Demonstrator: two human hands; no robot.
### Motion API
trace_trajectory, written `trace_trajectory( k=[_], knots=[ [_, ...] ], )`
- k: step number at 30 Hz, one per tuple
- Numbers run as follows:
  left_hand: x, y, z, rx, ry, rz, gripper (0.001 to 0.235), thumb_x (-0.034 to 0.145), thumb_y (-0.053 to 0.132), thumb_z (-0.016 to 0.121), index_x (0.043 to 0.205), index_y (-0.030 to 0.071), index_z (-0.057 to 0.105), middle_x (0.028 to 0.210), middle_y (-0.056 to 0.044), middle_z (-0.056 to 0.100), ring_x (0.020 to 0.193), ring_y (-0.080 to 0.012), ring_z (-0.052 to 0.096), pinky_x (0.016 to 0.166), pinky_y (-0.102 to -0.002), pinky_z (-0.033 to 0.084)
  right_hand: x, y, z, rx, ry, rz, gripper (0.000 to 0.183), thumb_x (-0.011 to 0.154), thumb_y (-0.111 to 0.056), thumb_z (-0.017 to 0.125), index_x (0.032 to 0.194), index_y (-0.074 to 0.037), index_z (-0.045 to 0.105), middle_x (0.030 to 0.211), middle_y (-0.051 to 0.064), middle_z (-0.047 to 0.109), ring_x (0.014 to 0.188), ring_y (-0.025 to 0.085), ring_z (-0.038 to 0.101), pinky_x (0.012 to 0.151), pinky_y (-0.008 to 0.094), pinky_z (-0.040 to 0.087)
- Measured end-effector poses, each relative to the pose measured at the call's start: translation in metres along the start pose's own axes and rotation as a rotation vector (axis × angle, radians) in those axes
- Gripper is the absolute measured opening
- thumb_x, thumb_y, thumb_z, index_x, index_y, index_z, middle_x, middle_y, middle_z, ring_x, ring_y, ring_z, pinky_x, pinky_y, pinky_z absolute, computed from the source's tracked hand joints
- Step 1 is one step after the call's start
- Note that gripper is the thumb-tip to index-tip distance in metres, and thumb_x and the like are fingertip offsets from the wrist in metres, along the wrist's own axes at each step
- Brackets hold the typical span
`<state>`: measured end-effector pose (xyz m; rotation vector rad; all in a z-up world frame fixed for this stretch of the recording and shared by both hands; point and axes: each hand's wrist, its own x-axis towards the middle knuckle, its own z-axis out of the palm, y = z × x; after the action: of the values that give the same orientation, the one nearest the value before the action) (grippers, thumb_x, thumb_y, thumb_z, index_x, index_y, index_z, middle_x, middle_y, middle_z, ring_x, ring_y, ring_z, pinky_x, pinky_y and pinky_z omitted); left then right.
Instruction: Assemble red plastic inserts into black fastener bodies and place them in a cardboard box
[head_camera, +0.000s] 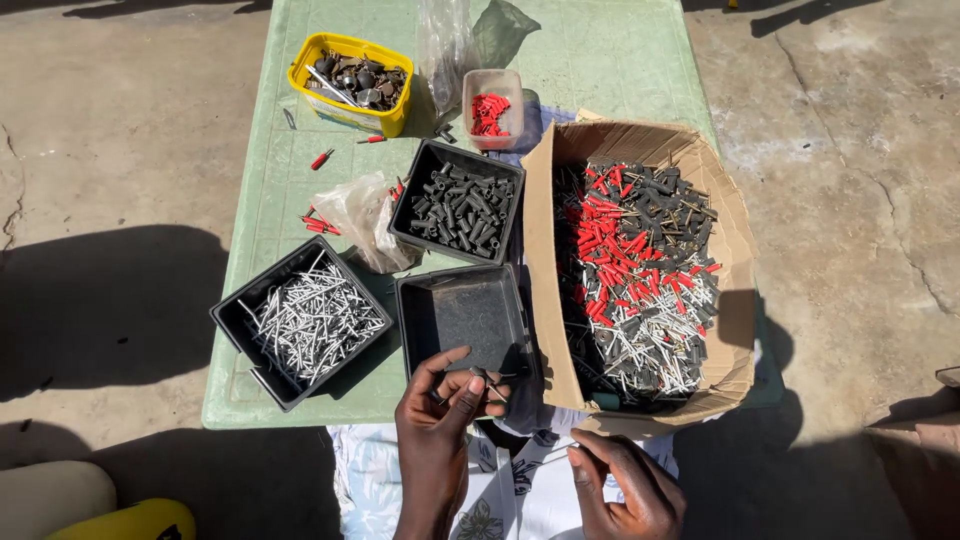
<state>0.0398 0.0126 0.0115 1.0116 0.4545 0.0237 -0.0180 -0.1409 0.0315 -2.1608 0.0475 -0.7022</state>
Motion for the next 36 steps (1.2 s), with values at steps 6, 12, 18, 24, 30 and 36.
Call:
trace_trajectory(
  k=[6, 12, 18, 24, 30, 36],
  knots=[
    [-0.017, -0.001, 0.009, 0.014, -0.144, 0.079, 0.031, 0.085, 0.001, 0.078, 0.112, -0.009, 0.070, 0.086, -0.019, 0.076, 0.075, -0.0248, 0.074, 0.068, -0.034, 0.064, -0.005, 0.009, 0.006, 0.004, -0.128, 0.083, 0.013, 0.085, -0.018, 0.077, 0.097, -0.013, 0.079, 0.079, -0.002, 0.077, 0.056, 0.008, 0.062, 0.059, 0.023, 0.053],
    [-0.025, -0.011, 0.007, 0.011, -0.178, 0.021, 0.039, 0.080, 0.000, 0.083, 0.117, -0.008, 0.072, 0.087, -0.014, 0.078, 0.079, -0.0180, 0.072, 0.076, -0.031, 0.059, 0.001, 0.003, 0.013, 0.116, -0.164, 0.083, 0.009, 0.091, -0.017, 0.070, 0.093, -0.012, 0.078, 0.075, -0.002, 0.078, 0.062, 0.006, 0.073, 0.062, 0.024, 0.057],
    [-0.029, -0.005, 0.010, -0.006, -0.169, 0.040, 0.032, 0.079, -0.001, 0.083, 0.109, -0.008, 0.075, 0.088, -0.015, 0.080, 0.081, -0.0198, 0.073, 0.077, -0.032, 0.061, 0.003, -0.004, 0.011, 0.164, -0.232, 0.175, 0.015, 0.093, -0.022, 0.066, 0.086, -0.013, 0.077, 0.064, -0.003, 0.072, 0.058, 0.006, 0.063, 0.059, 0.023, 0.051],
    [-0.029, 0.001, 0.009, 0.037, -0.103, 0.019, 0.031, 0.079, 0.002, 0.083, 0.108, -0.006, 0.077, 0.086, -0.016, 0.080, 0.078, -0.0216, 0.074, 0.074, -0.032, 0.061, 0.000, -0.001, 0.011, 0.148, -0.215, 0.159, 0.013, 0.092, -0.020, 0.067, 0.089, -0.013, 0.078, 0.065, -0.002, 0.076, 0.057, 0.006, 0.070, 0.059, 0.023, 0.054],
    [-0.031, -0.006, 0.010, 0.053, -0.111, 0.026, 0.032, 0.082, 0.002, 0.080, 0.112, -0.006, 0.076, 0.082, -0.013, 0.078, 0.077, -0.0196, 0.073, 0.073, -0.032, 0.060, 0.003, -0.007, 0.010, 0.223, -0.228, 0.202, 0.016, 0.093, -0.020, 0.066, 0.088, -0.011, 0.078, 0.067, -0.001, 0.075, 0.060, 0.007, 0.071, 0.061, 0.023, 0.055],
    [-0.032, -0.009, 0.010, 0.001, -0.195, 0.057, 0.048, 0.083, 0.000, 0.080, 0.129, -0.005, 0.066, 0.074, -0.008, 0.067, 0.072, -0.0150, 0.063, 0.072, -0.030, 0.053, 0.008, 0.001, 0.013, 0.193, -0.263, 0.118, 0.015, 0.094, -0.022, 0.065, 0.086, -0.014, 0.074, 0.063, -0.005, 0.072, 0.055, 0.005, 0.063, 0.060, 0.021, 0.052]
  ],
)
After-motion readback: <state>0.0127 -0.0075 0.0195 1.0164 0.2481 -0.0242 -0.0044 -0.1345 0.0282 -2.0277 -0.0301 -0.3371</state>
